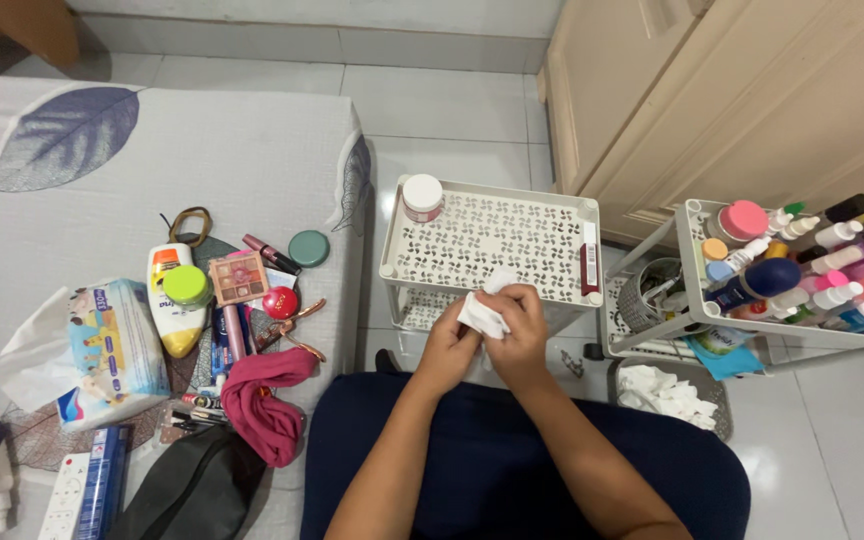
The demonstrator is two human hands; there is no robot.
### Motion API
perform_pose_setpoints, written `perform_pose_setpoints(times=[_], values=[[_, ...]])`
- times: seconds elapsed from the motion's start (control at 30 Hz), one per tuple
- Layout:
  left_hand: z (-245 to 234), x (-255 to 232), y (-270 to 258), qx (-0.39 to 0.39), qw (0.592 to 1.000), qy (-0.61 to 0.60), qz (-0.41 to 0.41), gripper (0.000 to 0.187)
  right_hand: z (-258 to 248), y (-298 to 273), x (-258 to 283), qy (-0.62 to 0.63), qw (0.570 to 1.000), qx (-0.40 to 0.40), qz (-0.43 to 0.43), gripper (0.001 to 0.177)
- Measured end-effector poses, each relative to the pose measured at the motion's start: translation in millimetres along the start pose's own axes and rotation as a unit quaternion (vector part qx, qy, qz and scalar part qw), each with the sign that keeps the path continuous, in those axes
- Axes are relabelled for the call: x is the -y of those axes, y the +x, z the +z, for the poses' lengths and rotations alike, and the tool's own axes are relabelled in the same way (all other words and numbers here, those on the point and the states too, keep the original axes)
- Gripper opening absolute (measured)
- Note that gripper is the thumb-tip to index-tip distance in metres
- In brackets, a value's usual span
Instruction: The person assembles a two-tier white plastic rack by inserting legs and placing shelves, then wipes the shelves with a tissue. The person places a jar and a tube on the top shelf.
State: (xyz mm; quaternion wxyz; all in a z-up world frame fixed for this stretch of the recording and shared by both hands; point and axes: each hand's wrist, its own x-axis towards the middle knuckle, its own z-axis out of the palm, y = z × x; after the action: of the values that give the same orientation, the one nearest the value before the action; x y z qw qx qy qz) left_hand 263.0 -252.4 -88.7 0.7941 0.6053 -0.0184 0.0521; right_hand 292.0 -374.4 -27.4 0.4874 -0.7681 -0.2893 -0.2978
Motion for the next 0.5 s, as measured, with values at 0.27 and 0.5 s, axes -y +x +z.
perform_pose_setpoints(times=[0.27, 0.5], values=[[22.0, -5.1, -4.8, 0.086, 0.993, -0.038, -0.075, 0.044, -45.7, 27.1, -35.7, -0.057, 0.991, -0.123, 0.009, 0.031], [19.7, -11.0, -0.6, 0.072, 0.985, -0.153, -0.034, 0.040, -30.1, 12.1, -37.9, 0.084, 0.986, -0.094, 0.111, 0.021]])
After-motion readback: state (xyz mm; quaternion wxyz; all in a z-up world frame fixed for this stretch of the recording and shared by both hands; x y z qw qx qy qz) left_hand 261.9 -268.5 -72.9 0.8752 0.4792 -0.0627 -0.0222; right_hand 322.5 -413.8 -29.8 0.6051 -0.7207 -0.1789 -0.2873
